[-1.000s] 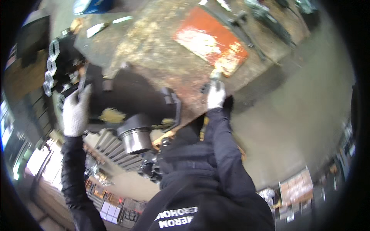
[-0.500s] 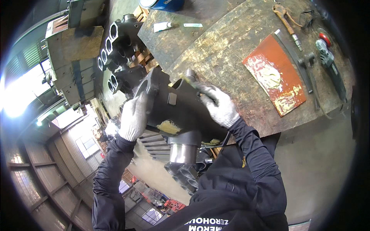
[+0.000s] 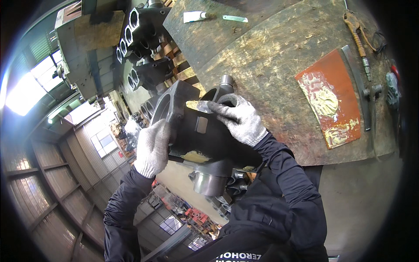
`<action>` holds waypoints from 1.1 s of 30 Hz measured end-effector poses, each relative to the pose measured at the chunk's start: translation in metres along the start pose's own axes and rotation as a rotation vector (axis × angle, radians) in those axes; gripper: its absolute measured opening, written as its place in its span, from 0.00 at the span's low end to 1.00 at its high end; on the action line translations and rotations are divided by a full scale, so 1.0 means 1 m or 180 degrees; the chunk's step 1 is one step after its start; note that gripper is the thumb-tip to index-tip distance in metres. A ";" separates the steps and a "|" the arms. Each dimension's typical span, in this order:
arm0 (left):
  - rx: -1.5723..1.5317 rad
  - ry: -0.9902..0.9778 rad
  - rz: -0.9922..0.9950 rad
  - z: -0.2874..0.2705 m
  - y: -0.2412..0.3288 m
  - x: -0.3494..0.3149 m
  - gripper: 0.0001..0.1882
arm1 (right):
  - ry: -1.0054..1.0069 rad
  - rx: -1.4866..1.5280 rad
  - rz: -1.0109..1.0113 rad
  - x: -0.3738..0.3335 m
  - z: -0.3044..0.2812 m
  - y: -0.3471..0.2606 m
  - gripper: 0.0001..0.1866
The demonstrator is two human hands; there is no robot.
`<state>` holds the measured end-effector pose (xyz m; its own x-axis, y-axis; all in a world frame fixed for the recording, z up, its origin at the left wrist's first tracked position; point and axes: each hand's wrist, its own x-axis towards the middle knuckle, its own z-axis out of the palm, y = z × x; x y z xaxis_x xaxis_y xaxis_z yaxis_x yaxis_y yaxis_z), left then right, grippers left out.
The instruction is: The person picks up a black metal exhaust manifold from a pallet and places it on a workbench. Using a small metal spatula, they scoop a yellow paste from a red board and apply it to several seams and edges of the manifold, rotating the part to reach different areas.
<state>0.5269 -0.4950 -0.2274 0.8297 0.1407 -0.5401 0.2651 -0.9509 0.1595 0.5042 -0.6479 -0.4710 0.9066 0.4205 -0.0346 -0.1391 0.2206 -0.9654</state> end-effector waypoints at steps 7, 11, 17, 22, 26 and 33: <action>-0.0504 0.0066 -0.0200 0.002 0.005 0.000 0.20 | -0.0073 0.0055 -0.0060 0.006 0.004 0.006 0.21; -0.0423 0.0074 -0.0117 -0.001 0.007 0.000 0.19 | -0.0198 0.0223 0.0029 0.004 -0.006 0.010 0.22; -0.0270 0.0194 0.0255 0.001 0.008 0.001 0.17 | -0.0054 0.0206 0.0082 0.006 -0.001 0.010 0.23; -0.0330 0.0000 -0.0046 -0.003 0.006 0.000 0.17 | -0.0084 0.0243 0.0025 0.008 0.004 0.005 0.22; -0.0309 0.0037 -0.0198 0.000 0.004 0.000 0.17 | -0.0053 0.0157 -0.0047 0.007 0.004 0.003 0.21; -0.0285 0.0005 -0.0283 0.000 0.005 -0.001 0.15 | 0.0146 0.0234 -0.0175 0.018 0.011 0.015 0.20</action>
<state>0.5277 -0.4999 -0.2258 0.8018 0.2239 -0.5541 0.3805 -0.9062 0.1844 0.5142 -0.6269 -0.4827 0.9307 0.3656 0.0045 -0.1160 0.3068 -0.9447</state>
